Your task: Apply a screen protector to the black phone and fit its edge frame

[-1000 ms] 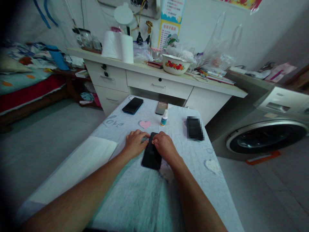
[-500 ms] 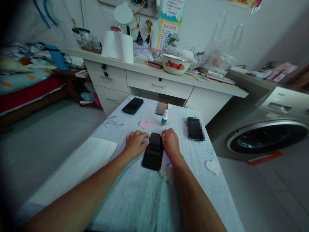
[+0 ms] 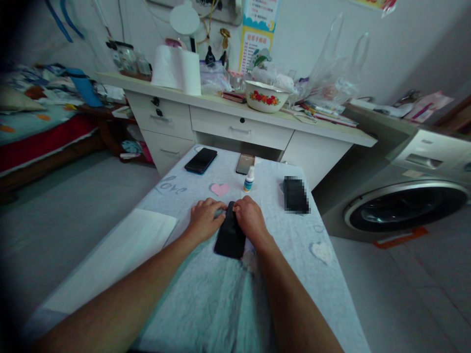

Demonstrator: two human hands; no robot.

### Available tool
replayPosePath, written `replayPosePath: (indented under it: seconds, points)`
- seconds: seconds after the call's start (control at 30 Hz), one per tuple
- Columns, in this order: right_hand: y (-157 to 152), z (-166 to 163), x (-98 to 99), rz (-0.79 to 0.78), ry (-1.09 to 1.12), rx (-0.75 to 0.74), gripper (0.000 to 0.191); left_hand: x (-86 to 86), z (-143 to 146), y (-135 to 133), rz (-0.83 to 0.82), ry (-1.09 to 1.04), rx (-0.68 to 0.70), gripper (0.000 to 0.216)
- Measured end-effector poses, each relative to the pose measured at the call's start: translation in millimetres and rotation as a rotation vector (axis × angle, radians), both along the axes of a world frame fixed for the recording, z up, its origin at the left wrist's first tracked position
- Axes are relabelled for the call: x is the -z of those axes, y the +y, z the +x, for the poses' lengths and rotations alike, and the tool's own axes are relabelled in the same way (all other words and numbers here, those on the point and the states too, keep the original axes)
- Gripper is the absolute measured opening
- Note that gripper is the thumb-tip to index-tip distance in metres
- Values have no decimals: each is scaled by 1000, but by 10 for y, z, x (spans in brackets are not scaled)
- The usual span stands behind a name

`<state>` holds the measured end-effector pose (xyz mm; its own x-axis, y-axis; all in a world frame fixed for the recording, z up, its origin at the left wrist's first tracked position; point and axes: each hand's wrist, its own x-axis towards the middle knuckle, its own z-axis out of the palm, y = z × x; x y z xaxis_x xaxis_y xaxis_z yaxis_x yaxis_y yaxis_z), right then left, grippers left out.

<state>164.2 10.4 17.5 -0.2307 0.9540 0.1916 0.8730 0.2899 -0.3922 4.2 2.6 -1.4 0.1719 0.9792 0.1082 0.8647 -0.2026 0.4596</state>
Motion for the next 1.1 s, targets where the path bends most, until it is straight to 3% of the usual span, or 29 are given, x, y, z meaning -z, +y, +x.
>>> replayPosePath:
  seconds: [0.53, 1.1]
  points:
    - [-395, 90, -272, -248, 15, -318, 18, -18, -2, -12, 2, -21, 1, 22]
    - [-86, 200, 18, 16, 79, 113, 17, -21, 2, -16, 10, -10, 2, 23]
